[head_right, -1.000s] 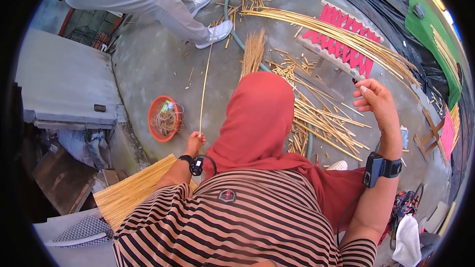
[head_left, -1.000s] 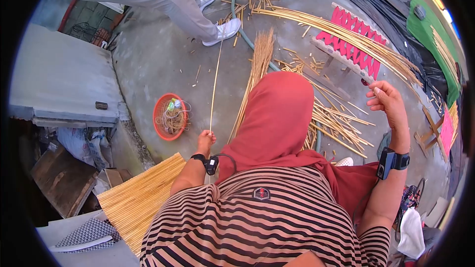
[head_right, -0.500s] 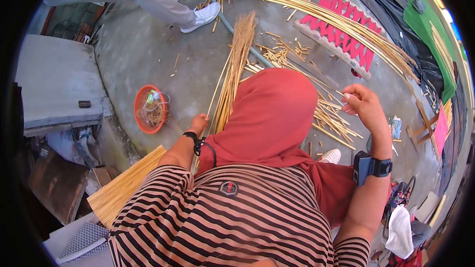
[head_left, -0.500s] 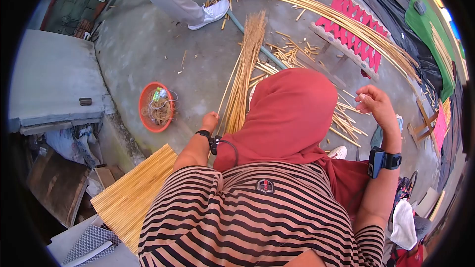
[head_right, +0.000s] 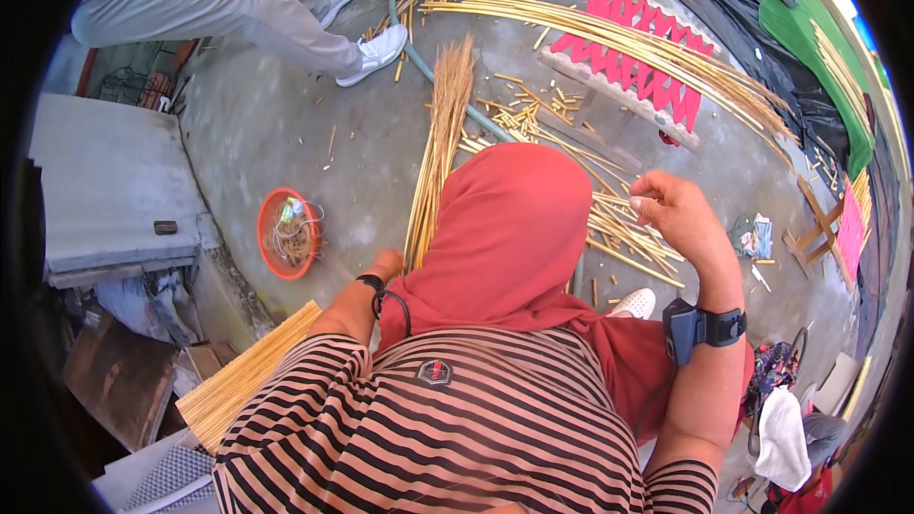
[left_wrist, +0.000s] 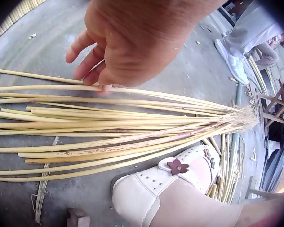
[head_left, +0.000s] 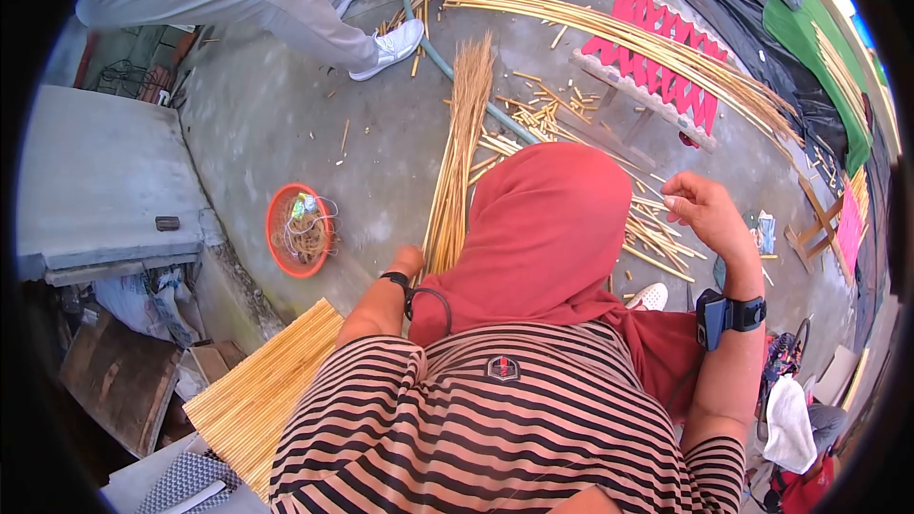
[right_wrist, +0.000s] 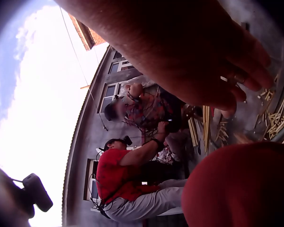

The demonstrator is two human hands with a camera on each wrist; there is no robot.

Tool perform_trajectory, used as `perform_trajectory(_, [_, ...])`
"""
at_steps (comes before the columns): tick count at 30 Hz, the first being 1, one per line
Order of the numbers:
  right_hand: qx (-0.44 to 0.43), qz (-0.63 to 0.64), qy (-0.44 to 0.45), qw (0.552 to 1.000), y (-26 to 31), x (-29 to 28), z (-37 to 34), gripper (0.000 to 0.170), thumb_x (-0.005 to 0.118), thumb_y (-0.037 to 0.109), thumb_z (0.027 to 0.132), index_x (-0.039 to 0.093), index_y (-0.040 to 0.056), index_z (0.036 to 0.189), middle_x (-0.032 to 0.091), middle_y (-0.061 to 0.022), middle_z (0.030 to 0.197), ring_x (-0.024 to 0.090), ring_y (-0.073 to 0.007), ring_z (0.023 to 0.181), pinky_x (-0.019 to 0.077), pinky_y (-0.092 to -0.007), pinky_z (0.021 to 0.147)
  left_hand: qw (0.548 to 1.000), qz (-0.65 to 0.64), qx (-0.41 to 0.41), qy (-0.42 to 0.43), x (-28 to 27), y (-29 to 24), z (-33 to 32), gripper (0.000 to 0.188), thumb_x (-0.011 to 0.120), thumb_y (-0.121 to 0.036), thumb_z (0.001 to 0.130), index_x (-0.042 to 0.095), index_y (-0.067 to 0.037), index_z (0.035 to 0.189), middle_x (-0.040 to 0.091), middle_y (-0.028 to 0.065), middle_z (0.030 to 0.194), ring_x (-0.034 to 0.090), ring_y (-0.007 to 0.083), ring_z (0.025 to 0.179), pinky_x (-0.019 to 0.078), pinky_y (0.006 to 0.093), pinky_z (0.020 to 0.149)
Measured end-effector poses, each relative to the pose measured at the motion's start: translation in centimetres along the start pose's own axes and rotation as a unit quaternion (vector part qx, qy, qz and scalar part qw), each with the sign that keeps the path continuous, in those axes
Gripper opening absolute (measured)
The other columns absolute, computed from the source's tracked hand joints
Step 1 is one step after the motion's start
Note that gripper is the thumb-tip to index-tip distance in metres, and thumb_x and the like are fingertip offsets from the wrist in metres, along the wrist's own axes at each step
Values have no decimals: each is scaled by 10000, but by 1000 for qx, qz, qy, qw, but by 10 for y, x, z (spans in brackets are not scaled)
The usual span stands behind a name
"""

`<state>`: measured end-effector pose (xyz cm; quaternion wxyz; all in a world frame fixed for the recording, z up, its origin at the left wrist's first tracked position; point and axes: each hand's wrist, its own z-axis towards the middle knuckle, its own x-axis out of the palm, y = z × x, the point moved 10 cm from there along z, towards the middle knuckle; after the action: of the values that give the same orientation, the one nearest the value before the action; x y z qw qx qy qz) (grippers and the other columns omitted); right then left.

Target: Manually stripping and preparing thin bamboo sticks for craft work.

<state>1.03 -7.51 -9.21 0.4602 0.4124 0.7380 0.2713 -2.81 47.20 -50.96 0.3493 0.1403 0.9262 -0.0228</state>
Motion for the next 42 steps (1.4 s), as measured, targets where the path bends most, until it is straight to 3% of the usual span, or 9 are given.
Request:
perform_trajectory(9, [-14, -97, 1, 995, 8, -2, -11, 189, 616, 124, 806, 579, -14, 928, 625, -123, 785, 590, -194, 681, 460, -323, 622, 981, 99, 89, 138, 27, -14, 10, 279, 531, -291, 754, 711, -99, 847, 645, 155, 985, 614, 318, 934, 497, 410, 793])
perform_trajectory(12, [-42, -181, -9, 983, 12, -3, -12, 224, 618, 165, 802, 583, -5, 944, 632, -166, 829, 607, -284, 761, 472, -373, 666, 986, 79, 109, 98, 21, -18, 18, 79, 673, -84, 635, 697, -56, 705, 655, 188, 787, 656, 292, 786, 517, 387, 688])
perform_trajectory(14, [-41, -261, -23, 964, 17, -3, -14, 247, 614, 195, 799, 588, 6, 956, 632, -191, 868, 605, -341, 831, 477, -410, 700, 980, -177, -17, 85, 2, 2, 11, 67, 658, -103, 692, 677, -56, 736, 657, 157, 733, 657, 263, 722, 528, 370, 651])
perform_trajectory(17, [-30, -351, -13, 936, 18, -2, -17, 252, 595, 214, 804, 600, 27, 973, 632, -197, 902, 596, -355, 895, 479, -435, 757, 814, -560, -146, 56, -78, -7, -21, 120, 549, -194, 861, 574, -119, 951, 603, 43, 801, 607, 201, 707, 522, 411, 625])
perform_trajectory(19, [-36, -362, 1, 932, 6, 4, -14, 247, 587, 206, 807, 601, 26, 975, 635, -191, 918, 602, -344, 905, 483, -431, 775, 756, -649, -83, -20, -165, -30, -36, 130, 549, -175, 871, 555, -111, 984, 605, 49, 851, 612, 185, 727, 529, 360, 617])
perform_trajectory(27, [-18, -338, 43, 940, 15, 9, -11, 274, 570, 230, 830, 568, 30, 1018, 620, -162, 999, 586, -332, 955, 470, -427, 809, 709, -652, 226, -141, -509, -170, -114, 186, 550, -129, 878, 560, -52, 1047, 609, 65, 944, 602, 171, 839, 520, 316, 714])
perform_trajectory(33, [-34, -338, 45, 939, 18, 7, -14, 286, 584, 237, 826, 569, 26, 1019, 614, -170, 1018, 585, -322, 977, 469, -423, 823, 713, -570, 409, -22, -612, -353, -153, 183, 538, -154, 894, 558, -57, 1048, 616, 62, 971, 614, 164, 856, 513, 311, 766])
perform_trajectory(36, [-31, -340, 40, 939, 16, 2, -19, 271, 589, 222, 818, 580, 29, 1008, 623, -170, 993, 593, -325, 958, 476, -424, 809, 768, -512, 384, 10, -604, -417, -125, 207, 561, -153, 877, 581, -51, 1056, 632, 64, 964, 615, 170, 861, 504, 303, 757])
perform_trajectory(42, [-56, -334, 11, 941, 11, 0, -20, 224, 572, 143, 780, 619, 40, 973, 650, -159, 925, 626, -318, 897, 508, -411, 744, 916, -51, 293, -268, -573, -455, -50, 304, 679, -189, 756, 632, -57, 1026, 644, 138, 979, 611, 283, 929, 467, 396, 798])
